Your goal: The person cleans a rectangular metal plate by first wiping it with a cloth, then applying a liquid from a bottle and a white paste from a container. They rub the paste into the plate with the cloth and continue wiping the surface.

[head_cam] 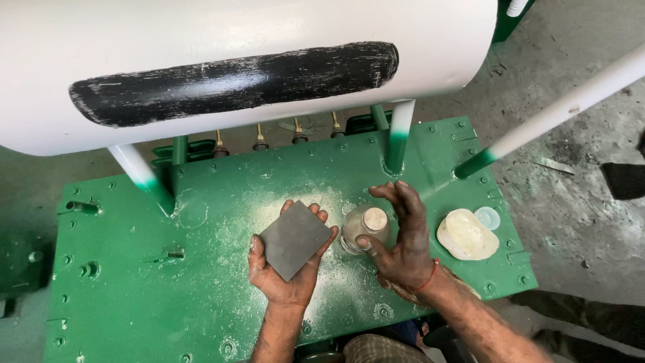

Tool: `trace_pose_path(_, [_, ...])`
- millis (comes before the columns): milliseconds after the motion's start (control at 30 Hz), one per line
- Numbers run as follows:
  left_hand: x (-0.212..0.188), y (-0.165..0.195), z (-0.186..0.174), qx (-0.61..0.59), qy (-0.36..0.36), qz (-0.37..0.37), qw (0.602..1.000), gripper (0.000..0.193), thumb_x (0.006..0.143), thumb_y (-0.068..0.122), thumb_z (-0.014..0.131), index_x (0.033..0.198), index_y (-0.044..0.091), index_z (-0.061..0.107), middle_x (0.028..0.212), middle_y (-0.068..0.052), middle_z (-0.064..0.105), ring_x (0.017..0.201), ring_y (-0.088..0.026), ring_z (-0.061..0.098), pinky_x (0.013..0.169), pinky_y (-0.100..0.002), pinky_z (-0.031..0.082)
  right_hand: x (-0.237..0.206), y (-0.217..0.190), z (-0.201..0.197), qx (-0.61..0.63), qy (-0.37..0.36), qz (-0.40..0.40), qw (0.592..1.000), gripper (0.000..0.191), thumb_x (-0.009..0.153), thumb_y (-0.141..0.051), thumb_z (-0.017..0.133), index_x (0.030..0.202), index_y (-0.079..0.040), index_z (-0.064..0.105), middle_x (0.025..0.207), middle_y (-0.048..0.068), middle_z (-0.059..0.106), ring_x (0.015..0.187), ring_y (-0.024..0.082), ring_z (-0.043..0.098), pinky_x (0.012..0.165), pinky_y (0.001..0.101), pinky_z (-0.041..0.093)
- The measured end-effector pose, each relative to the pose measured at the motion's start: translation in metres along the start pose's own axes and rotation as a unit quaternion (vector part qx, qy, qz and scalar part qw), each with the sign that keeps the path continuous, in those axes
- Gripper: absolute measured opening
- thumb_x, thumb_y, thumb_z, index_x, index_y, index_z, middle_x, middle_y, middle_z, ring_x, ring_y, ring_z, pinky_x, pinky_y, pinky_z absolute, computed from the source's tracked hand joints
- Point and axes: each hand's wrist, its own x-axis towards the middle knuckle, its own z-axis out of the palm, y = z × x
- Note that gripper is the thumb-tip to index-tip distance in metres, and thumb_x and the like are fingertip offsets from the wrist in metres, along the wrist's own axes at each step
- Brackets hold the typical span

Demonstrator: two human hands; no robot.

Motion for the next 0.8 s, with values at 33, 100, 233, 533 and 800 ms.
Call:
trace_pose_path(33, [0.000,-0.005,0.000,-0.012,-0.003,-0.005,1.000,0.089,0.089,0.068,0.048,0.154,0.008,0.039,0.146,-0.027,0.050,0.134,-0.043,0.051,0.115,-0.069,0.036,0.002,-0.001,-0.001,0.035,0.018,-0.002,0.999,0.088,0.086,-0.022,0.083,0.155,-0.015,0.029,0.140,0.016,0.057,0.134,0.031,0.060,0.125,0.0525,0.045])
trace_pose_path(100, [0.000,-0.013,-0.001,-0.030,-0.015,-0.004,0.999,0.088,0.090,0.068,0.048,0.154,0.007,0.039,0.146,-0.027,0.050,0.135,-0.043,0.051,0.115,-0.067,0.036,0.006,-0.003,-0.003,0.080,0.032,0.005,0.996,0.067,0.088,-0.024,0.084,0.142,-0.013,0.045,0.133,0.014,0.060,0.127,0.028,0.064,0.125,0.0516,0.050])
trace_pose_path(233, [0.001,-0.021,0.001,-0.030,-0.017,0.010,0.999,0.087,0.091,0.066,0.049,0.154,0.007,0.040,0.147,-0.028,0.049,0.136,-0.043,0.050,0.115,-0.065,0.038,0.018,0.000,-0.005,0.084,0.013,0.008,0.996,0.034,0.095,-0.023,0.080,0.121,-0.010,0.063,0.114,0.009,0.073,0.112,0.021,0.074,0.118,0.0506,0.054])
trace_pose_path(533, [-0.003,-0.030,0.010,0.031,0.031,0.061,0.997,0.093,0.085,0.067,0.057,0.154,0.005,0.039,0.146,-0.029,0.050,0.136,-0.045,0.050,0.114,-0.061,0.039,0.031,-0.005,0.002,0.098,-0.023,-0.022,0.995,0.048,0.099,-0.020,0.074,0.140,-0.010,0.050,0.121,0.009,0.073,0.111,0.022,0.075,0.113,0.0452,0.058])
trace_pose_path(800, [-0.003,-0.026,0.011,0.039,0.016,0.063,0.997,0.103,0.083,0.062,0.071,0.158,0.001,0.036,0.148,-0.029,0.048,0.139,-0.044,0.047,0.121,-0.060,0.035,0.021,-0.002,0.010,0.216,0.030,0.012,0.976,0.062,0.092,-0.017,0.089,0.141,-0.017,0.051,0.114,0.006,0.069,0.105,0.017,0.073,0.112,0.0406,0.061])
